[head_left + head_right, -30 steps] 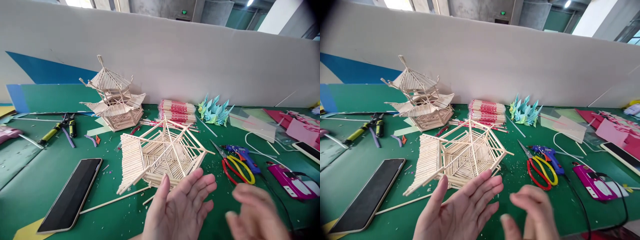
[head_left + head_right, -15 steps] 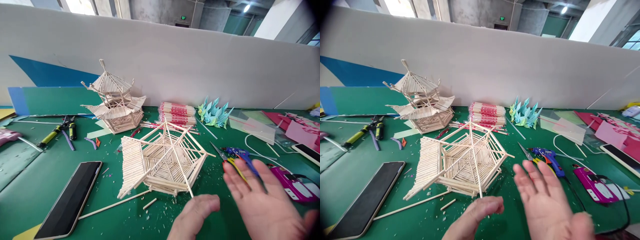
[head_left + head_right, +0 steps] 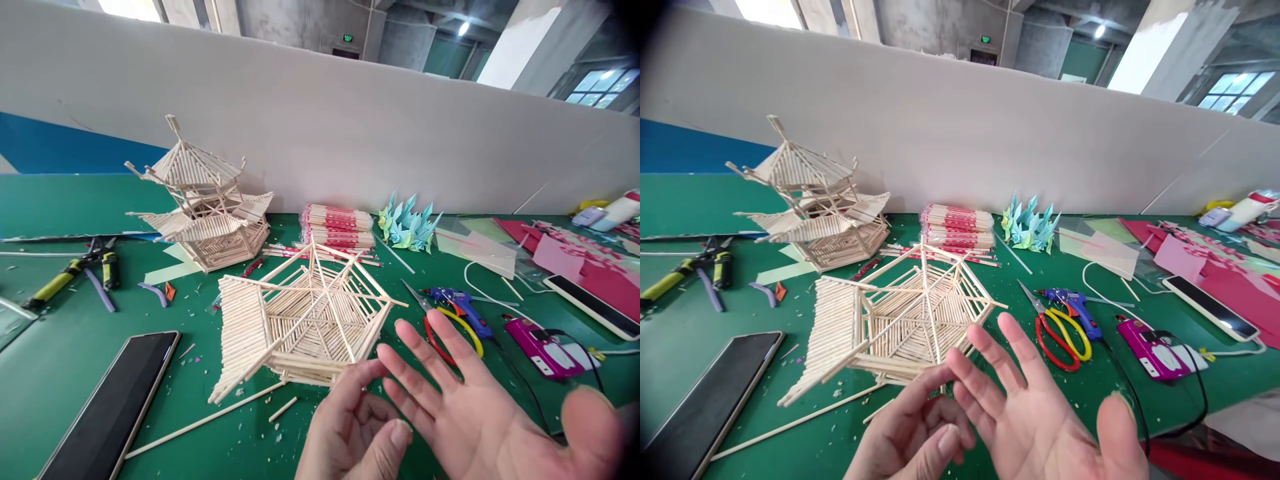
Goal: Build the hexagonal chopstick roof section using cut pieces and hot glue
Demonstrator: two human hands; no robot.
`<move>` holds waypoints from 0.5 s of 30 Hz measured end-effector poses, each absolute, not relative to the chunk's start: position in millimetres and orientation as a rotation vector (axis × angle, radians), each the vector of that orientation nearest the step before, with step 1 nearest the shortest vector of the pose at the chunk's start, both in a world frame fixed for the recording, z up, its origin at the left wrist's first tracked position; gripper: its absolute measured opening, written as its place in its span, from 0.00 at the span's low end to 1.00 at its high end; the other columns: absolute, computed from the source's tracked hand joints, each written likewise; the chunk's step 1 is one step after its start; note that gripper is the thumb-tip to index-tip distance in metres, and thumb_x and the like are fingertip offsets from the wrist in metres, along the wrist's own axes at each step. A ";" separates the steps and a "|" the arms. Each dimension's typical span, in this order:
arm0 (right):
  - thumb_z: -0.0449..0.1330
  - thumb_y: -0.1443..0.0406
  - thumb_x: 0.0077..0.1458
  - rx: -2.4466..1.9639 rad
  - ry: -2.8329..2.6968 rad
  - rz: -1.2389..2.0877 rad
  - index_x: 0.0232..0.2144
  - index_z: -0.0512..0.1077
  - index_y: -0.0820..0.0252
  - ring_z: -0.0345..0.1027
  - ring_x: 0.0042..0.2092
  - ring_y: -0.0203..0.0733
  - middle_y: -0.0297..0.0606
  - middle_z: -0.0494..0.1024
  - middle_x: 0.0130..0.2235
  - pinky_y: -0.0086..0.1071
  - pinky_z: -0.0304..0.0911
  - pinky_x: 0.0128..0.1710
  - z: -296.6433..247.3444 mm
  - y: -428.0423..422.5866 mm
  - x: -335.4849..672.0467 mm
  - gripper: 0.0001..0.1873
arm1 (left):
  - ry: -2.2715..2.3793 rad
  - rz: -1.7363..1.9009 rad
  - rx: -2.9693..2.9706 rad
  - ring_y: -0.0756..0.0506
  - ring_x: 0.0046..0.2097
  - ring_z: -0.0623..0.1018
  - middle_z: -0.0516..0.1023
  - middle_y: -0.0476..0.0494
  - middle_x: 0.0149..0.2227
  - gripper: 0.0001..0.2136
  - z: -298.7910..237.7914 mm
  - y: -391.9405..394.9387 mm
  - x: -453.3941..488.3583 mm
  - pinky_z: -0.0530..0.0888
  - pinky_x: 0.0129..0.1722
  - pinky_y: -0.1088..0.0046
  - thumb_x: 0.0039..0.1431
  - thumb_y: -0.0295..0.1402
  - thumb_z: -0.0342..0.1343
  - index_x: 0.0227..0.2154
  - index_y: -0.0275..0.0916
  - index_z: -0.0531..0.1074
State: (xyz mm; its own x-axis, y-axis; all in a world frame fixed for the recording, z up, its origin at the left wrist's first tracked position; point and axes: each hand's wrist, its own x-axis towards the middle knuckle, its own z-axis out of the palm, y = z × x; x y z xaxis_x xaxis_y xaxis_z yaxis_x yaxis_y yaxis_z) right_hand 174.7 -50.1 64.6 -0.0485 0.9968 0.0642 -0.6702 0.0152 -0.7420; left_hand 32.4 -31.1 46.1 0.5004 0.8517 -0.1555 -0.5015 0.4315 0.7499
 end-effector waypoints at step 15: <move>0.60 0.49 0.46 -0.700 -0.887 1.704 0.48 0.63 0.25 0.49 0.61 0.47 0.20 0.62 0.59 0.52 0.44 0.56 76.0 -58.6 167.4 0.25 | 0.768 0.798 1.108 0.52 0.24 0.65 0.65 0.49 0.20 0.21 51.8 -32.0 24.3 0.62 0.26 0.77 0.57 0.46 0.49 0.17 0.35 0.68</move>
